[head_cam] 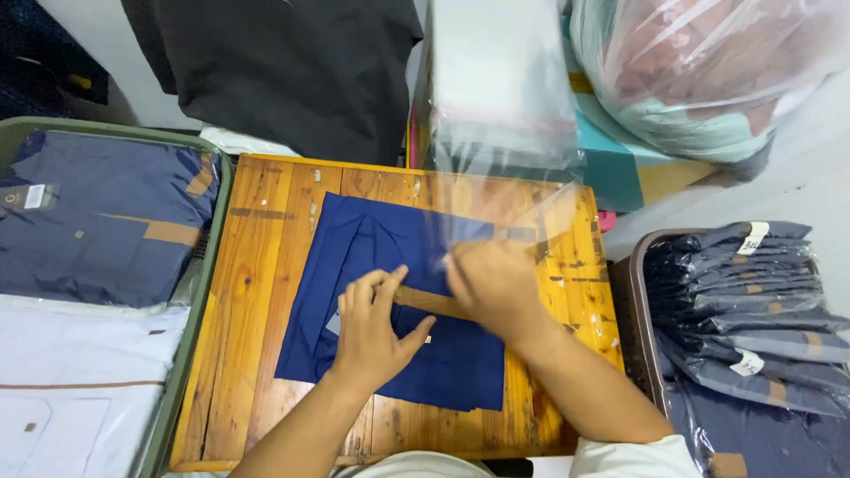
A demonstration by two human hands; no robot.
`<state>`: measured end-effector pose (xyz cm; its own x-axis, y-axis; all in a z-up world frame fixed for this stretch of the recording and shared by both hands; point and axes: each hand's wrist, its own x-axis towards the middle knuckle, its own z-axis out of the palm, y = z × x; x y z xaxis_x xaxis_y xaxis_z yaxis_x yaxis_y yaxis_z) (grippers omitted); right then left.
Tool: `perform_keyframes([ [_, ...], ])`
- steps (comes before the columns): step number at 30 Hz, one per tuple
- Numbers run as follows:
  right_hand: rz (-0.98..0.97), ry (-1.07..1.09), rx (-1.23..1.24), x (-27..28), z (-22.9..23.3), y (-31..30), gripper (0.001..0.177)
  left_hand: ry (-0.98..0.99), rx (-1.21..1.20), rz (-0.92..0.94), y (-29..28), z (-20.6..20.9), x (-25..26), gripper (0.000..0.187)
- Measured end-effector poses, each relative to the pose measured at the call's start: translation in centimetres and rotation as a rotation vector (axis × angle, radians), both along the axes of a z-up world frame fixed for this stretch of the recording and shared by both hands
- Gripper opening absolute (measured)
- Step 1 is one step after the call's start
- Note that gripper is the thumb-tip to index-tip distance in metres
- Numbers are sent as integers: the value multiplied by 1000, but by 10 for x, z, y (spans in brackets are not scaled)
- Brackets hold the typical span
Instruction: Folding blue shirts and packaging them into clear plastic bags for storage or shipping
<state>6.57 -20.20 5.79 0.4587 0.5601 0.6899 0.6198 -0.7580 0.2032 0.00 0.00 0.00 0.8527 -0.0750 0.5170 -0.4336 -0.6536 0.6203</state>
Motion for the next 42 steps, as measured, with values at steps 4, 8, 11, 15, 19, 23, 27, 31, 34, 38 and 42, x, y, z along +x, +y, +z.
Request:
perform_keyframes([
  [4,72,103,107,-39,-11,24,12,-77,1,66,-2,-3,-3,87],
  [8,189,262,170,-50,-11,24,11,-201,5,78,-1,19,-12,41],
  [11,207,442,141,-53,-3,5,41,-220,4,53,7,20,-9,20],
  [15,-39,780,745,-49,26,-14,35,-203,146,-29,39,11,-3,14],
  [19,-381,627,940,-22,-49,-113,29,-193,201,-22,88,28,-14,15],
  [23,-558,927,620,0,-81,-135,50,-30,284,82,133,15,-40,12],
  [27,-353,853,621,33,-94,-117,74,41,259,213,159,-18,-63,14],
  [31,-266,1072,325,62,-66,-84,70,-14,-1,341,148,2,-81,7],
  [34,-224,1003,114,69,-66,-65,74,29,-304,546,147,1,-85,4],
  [38,-484,1074,-16,58,-54,-54,54,-12,-440,565,144,10,-78,14],
  [42,-628,1055,8,17,-31,-62,46,-131,-339,478,142,-4,-61,16],
])
